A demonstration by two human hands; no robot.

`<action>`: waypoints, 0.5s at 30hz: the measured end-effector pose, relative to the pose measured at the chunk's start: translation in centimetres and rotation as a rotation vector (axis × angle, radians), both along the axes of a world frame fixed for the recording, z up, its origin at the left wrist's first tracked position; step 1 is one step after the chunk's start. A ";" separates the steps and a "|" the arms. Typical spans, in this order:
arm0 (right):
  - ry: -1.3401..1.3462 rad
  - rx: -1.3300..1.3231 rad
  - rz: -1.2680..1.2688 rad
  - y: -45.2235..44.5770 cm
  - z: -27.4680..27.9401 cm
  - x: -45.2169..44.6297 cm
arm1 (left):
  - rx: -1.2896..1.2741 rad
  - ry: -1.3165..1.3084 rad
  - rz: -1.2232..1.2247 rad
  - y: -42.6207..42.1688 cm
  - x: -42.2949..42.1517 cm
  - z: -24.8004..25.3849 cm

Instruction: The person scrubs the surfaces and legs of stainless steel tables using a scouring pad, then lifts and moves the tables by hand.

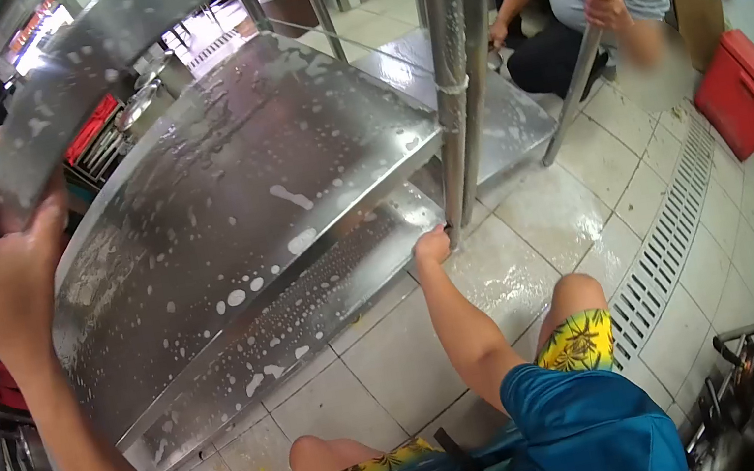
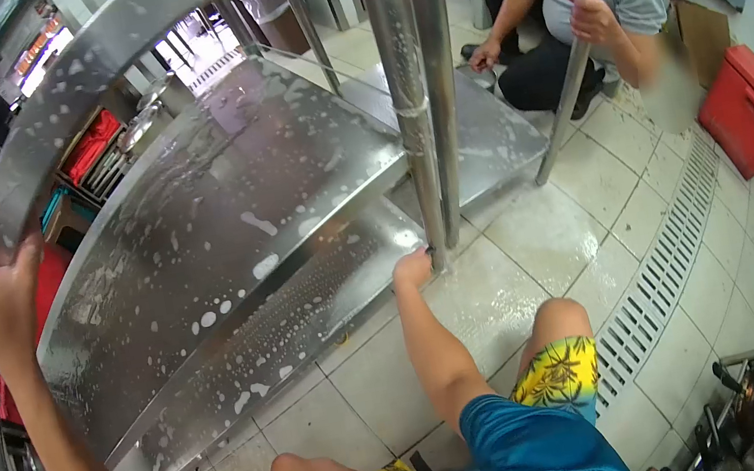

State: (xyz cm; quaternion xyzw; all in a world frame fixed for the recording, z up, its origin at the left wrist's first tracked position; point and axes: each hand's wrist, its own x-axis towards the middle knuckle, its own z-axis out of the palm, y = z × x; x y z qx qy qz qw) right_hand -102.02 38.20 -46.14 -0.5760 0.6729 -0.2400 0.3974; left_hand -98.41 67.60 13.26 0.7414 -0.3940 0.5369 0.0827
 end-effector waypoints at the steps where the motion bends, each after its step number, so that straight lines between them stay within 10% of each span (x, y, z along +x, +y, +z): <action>1: -0.056 -0.003 0.015 1.0 0.3 -0.2 | 0.014 0.005 -0.003 0.1 0.2 -0.1; 6: -0.236 -0.268 0.151 13.6 0.9 -0.6 | -0.011 0.077 0.009 0.7 0.9 -0.4; 11: -0.110 -0.228 0.446 7.2 -0.1 -2.3 | 0.166 -0.023 0.294 4.4 3.3 0.0; 15: -0.167 -0.137 0.186 2.4 3.3 -2.7 | 0.247 -0.123 0.368 6.0 4.7 -0.2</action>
